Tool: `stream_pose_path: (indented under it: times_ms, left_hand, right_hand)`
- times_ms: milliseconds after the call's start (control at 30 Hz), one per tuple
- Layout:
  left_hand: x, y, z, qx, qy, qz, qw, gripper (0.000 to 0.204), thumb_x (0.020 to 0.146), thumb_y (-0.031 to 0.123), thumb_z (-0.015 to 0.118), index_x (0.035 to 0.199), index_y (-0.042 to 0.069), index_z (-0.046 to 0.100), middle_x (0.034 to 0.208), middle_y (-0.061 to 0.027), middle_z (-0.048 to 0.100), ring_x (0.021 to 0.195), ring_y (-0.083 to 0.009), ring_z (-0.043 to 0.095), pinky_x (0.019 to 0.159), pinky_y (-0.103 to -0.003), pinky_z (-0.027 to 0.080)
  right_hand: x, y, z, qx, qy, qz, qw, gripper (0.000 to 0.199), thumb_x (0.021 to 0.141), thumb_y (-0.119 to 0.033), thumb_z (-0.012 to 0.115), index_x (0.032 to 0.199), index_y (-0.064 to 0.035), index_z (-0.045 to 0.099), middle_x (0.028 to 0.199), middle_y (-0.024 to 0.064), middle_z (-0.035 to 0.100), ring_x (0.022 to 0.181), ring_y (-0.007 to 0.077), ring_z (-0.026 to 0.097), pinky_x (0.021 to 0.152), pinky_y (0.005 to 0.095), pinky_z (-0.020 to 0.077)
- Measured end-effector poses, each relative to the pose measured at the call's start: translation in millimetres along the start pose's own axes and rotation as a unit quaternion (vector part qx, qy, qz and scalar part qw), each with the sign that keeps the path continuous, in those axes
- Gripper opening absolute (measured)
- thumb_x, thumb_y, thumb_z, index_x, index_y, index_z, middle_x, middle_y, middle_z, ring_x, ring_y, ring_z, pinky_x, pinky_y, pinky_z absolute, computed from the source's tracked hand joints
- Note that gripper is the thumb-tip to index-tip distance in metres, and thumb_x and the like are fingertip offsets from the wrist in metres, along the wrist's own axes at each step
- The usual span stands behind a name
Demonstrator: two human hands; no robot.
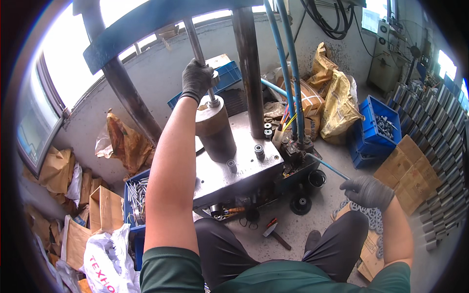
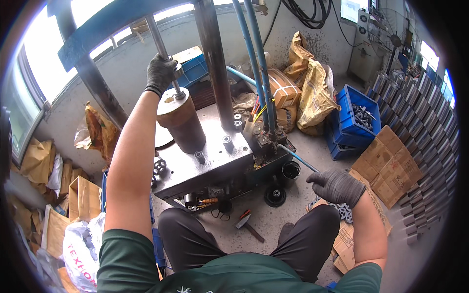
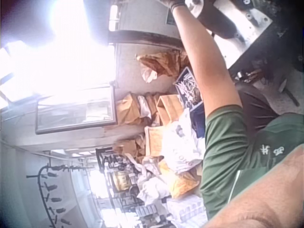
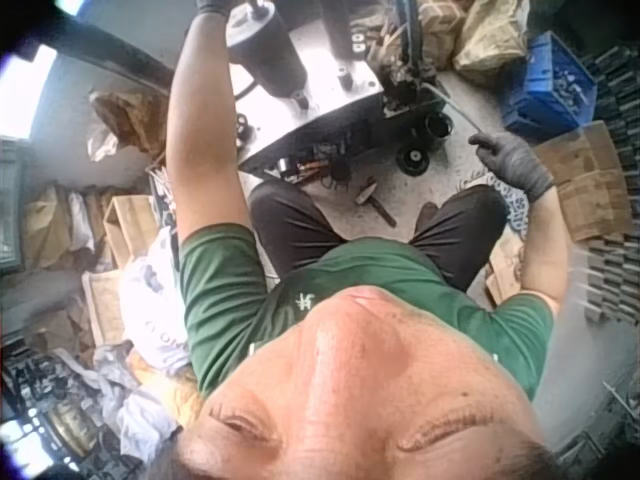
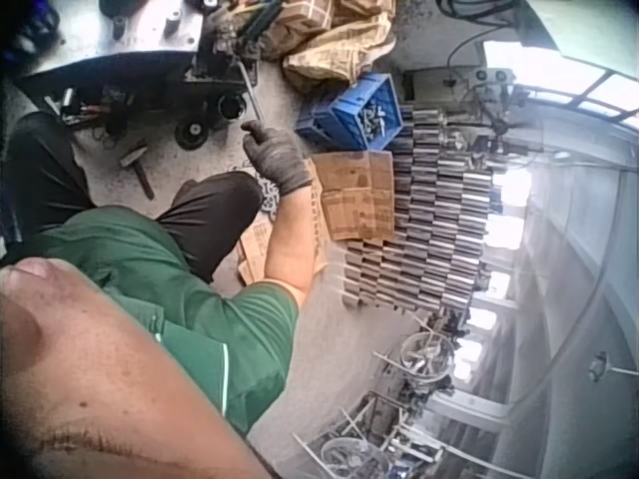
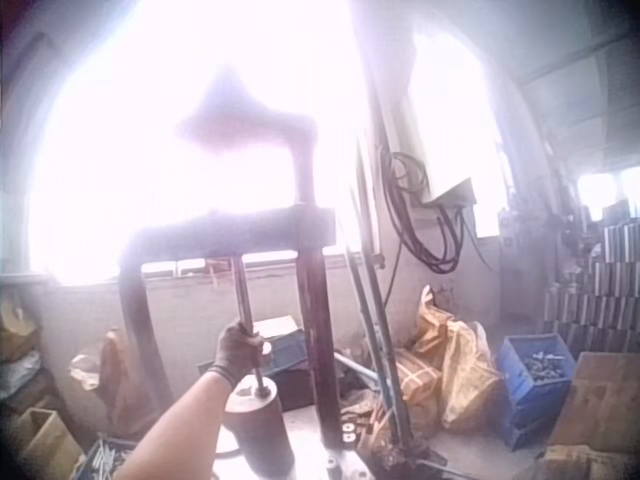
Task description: The recorder is using a manual hydraulic press and hand tools to assemble metal gears onto shafts.
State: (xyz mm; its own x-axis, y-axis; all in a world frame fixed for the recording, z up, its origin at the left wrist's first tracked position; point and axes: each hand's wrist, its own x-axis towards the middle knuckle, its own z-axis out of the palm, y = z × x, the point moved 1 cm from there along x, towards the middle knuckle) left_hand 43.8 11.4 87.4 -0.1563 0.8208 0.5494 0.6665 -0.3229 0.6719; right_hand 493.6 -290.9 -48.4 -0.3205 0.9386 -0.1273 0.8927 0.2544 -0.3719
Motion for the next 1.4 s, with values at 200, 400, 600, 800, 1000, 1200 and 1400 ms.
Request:
stream_pose_path:
  times_ms: [200, 400, 600, 800, 1000, 1200, 1400]
  left_hand:
    - [8.3, -13.2, 0.7, 0.006, 0.011, 0.018, 1.0, 0.024, 0.088, 0.019, 0.072, 0.105, 0.004, 0.064, 0.089, -0.0125, 0.074, 0.085, -0.028, 0.075, 0.081, -0.04, 0.06]
    - [12.5, -18.9, 1.6, 0.041, 0.01, 0.027, 0.999, 0.027, 0.087, 0.022, 0.073, 0.106, 0.004, 0.063, 0.09, -0.0137, 0.074, 0.087, -0.0306, 0.074, 0.083, -0.041, 0.059]
    - [11.1, -15.6, 2.4, 0.044, 0.015, 0.04, 0.998, 0.024, 0.088, 0.02, 0.071, 0.104, 0.004, 0.064, 0.089, -0.0136, 0.074, 0.086, -0.03, 0.074, 0.083, -0.041, 0.059]
    - [5.4, -11.1, -1.0, 0.038, 0.024, 0.031, 0.998, 0.022, 0.088, 0.019, 0.069, 0.104, 0.005, 0.064, 0.09, -0.0133, 0.074, 0.085, -0.0282, 0.075, 0.082, -0.04, 0.06]
    - [8.5, -14.6, 0.1, 0.021, 0.019, 0.031, 0.999, 0.023, 0.088, 0.02, 0.068, 0.105, 0.004, 0.064, 0.088, -0.013, 0.074, 0.085, -0.0267, 0.075, 0.081, -0.039, 0.061]
    - [15.4, -22.9, 5.7, 0.086, 0.025, 0.066, 0.994, 0.022, 0.087, 0.019, 0.068, 0.103, 0.004, 0.065, 0.086, -0.013, 0.074, 0.083, -0.0279, 0.076, 0.079, -0.04, 0.062]
    - [13.6, -21.5, 6.1, 0.021, 0.018, 0.044, 0.999, 0.025, 0.086, 0.022, 0.07, 0.103, 0.004, 0.065, 0.086, -0.0123, 0.075, 0.084, -0.0284, 0.075, 0.08, -0.04, 0.059]
  right_hand:
    - [-0.2, -9.9, -5.6, -0.091, -0.062, 0.005, 0.994, 0.033, 0.091, -0.027, 0.062, 0.117, -0.0095, 0.073, 0.095, 0.0204, 0.073, 0.09, 0.0388, 0.071, 0.084, 0.047, 0.0562]
    - [0.4, -5.5, -5.1, 0.021, 0.022, 0.007, 1.0, 0.033, 0.09, -0.024, 0.066, 0.118, -0.0083, 0.074, 0.102, 0.0181, 0.075, 0.096, 0.0343, 0.073, 0.089, 0.0425, 0.0566]
    - [0.3, -7.7, -8.2, -0.054, -0.028, -0.002, 0.998, 0.028, 0.091, -0.016, 0.067, 0.115, -0.0052, 0.073, 0.098, 0.0186, 0.075, 0.094, 0.0324, 0.073, 0.085, 0.0393, 0.0574]
    - [4.0, -8.6, -4.1, 0.041, 0.087, 0.008, 0.995, 0.03, 0.087, -0.018, 0.069, 0.114, -0.0054, 0.074, 0.092, 0.0209, 0.073, 0.086, 0.0365, 0.072, 0.078, 0.0436, 0.057]
    - [26.8, -6.3, -21.2, -0.068, 0.34, -0.139, 0.928, 0.016, 0.089, -0.011, 0.067, 0.103, -0.0027, 0.072, 0.092, 0.0213, 0.071, 0.083, 0.0369, 0.071, 0.075, 0.0433, 0.0564]
    - [126.6, -14.1, -108.9, -0.135, 0.545, -0.166, 0.811, 0.009, 0.091, -0.007, 0.063, 0.099, -0.0054, 0.068, 0.095, 0.0177, 0.072, 0.086, 0.0378, 0.071, 0.078, 0.0437, 0.0582]
    - [197.3, -3.6, -143.8, -0.149, 0.544, -0.091, 0.821, 0.015, 0.095, -0.019, 0.064, 0.099, -0.0061, 0.07, 0.093, 0.0189, 0.072, 0.089, 0.0392, 0.07, 0.079, 0.0446, 0.0561]
